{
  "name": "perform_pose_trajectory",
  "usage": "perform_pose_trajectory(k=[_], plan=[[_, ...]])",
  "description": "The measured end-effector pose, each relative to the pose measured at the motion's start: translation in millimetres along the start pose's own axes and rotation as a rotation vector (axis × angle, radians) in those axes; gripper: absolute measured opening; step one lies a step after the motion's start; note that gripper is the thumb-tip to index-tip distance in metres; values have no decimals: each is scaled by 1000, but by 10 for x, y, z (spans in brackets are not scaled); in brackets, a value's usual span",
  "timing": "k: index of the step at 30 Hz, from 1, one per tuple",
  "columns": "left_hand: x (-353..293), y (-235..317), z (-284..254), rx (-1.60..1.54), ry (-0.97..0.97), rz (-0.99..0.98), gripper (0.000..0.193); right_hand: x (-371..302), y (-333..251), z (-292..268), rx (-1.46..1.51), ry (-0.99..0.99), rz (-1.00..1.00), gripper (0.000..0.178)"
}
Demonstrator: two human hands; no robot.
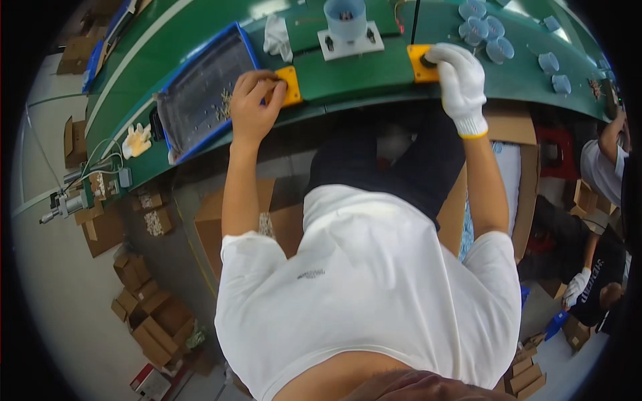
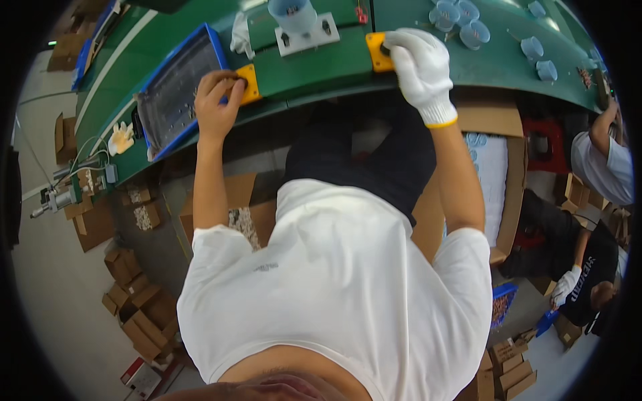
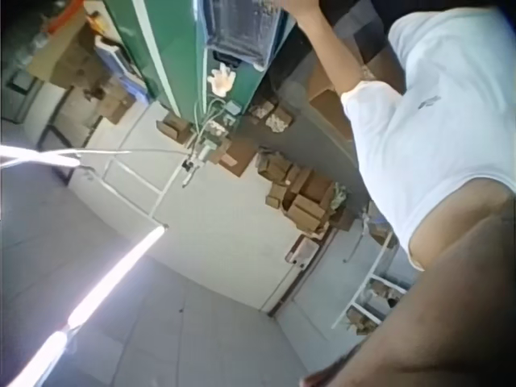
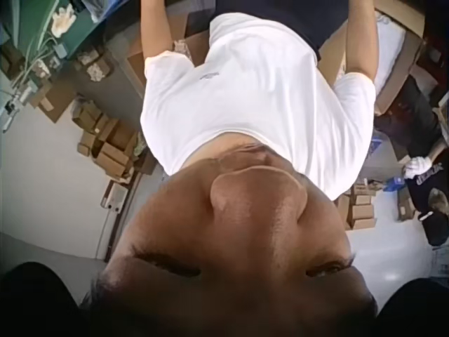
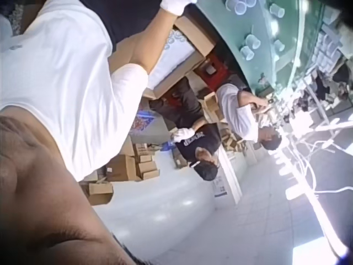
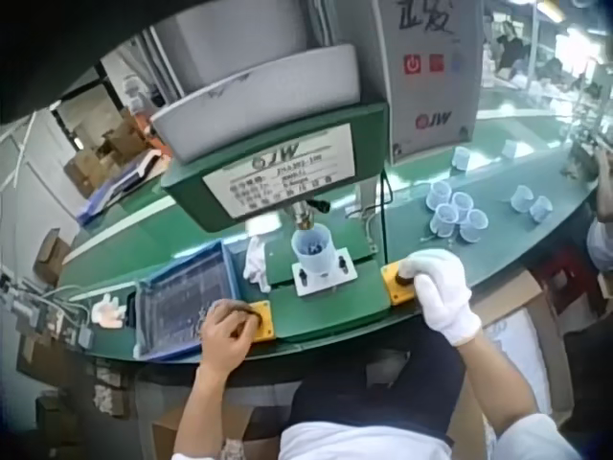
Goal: Operate an assembly machine to process small electronic components at a manual assembly station.
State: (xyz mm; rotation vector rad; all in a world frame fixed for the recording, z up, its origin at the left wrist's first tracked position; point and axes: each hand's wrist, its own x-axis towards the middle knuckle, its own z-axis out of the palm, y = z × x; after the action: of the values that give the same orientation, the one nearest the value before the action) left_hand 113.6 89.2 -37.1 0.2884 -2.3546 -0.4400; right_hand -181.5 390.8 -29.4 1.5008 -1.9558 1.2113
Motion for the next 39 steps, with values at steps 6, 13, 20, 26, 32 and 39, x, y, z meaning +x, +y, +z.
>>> perform_pose_trajectory(k=[6,13,20,26,32,39], plan=[[-228,-722,-345,332,-78,-274,20,-142,140,183,321,214,339,34],[-84,-722,-408,-11,-478,-491,15,540,-444,344,332,19,193,38],[-140,-689,-254,-35,-288,-508,13,861,-715,686,423,-24,302,75],[-131,-640,-241,-34,-275,-513,14,934,-751,798,414,-72,458,86],[-172,-662,-242,20,-265,-505,16,950,-748,854,316,-150,430,82],[-151,-649,-232,32,-257,-480,16,1117,-902,744,517,-129,514,68]])
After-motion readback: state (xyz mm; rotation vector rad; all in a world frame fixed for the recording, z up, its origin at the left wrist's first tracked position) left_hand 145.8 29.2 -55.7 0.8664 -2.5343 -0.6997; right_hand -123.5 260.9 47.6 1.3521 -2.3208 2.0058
